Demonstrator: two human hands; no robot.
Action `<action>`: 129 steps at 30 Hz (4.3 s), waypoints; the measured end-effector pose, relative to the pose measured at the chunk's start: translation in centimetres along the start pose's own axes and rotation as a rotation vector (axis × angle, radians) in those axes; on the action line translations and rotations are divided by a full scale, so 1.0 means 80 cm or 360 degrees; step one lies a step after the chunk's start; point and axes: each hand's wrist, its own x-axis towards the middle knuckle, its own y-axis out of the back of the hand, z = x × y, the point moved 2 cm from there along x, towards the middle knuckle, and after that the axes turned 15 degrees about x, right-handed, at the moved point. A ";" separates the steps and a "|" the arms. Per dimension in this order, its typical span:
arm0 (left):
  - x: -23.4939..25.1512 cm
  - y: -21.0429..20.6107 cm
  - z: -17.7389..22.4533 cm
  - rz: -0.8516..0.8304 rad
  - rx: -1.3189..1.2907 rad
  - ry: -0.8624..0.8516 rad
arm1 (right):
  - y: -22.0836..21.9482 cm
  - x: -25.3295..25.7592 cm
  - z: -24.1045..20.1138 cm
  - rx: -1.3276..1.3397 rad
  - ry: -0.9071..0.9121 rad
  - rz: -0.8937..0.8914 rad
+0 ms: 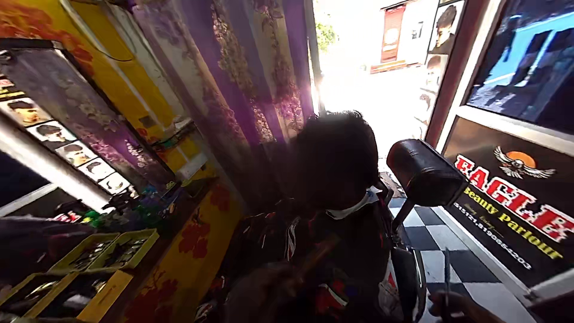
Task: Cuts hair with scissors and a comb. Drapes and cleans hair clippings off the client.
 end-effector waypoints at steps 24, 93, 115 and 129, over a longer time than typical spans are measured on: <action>0.319 0.136 -0.017 -0.0191 0.1166 -0.1817 | -0.163 0.102 -0.078 -0.1278 0.0235 0.0996; 0.379 0.106 0.006 -0.0073 0.1037 -0.2056 | -0.208 0.200 -0.111 -0.1974 0.0193 0.1076; 0.387 0.101 0.048 -0.0134 0.1195 -0.2291 | -0.199 0.178 -0.109 -0.1677 0.0033 0.1017; 0.391 0.100 0.034 -0.0131 0.1144 -0.2178 | -0.203 0.189 -0.107 -0.1799 0.0118 0.1084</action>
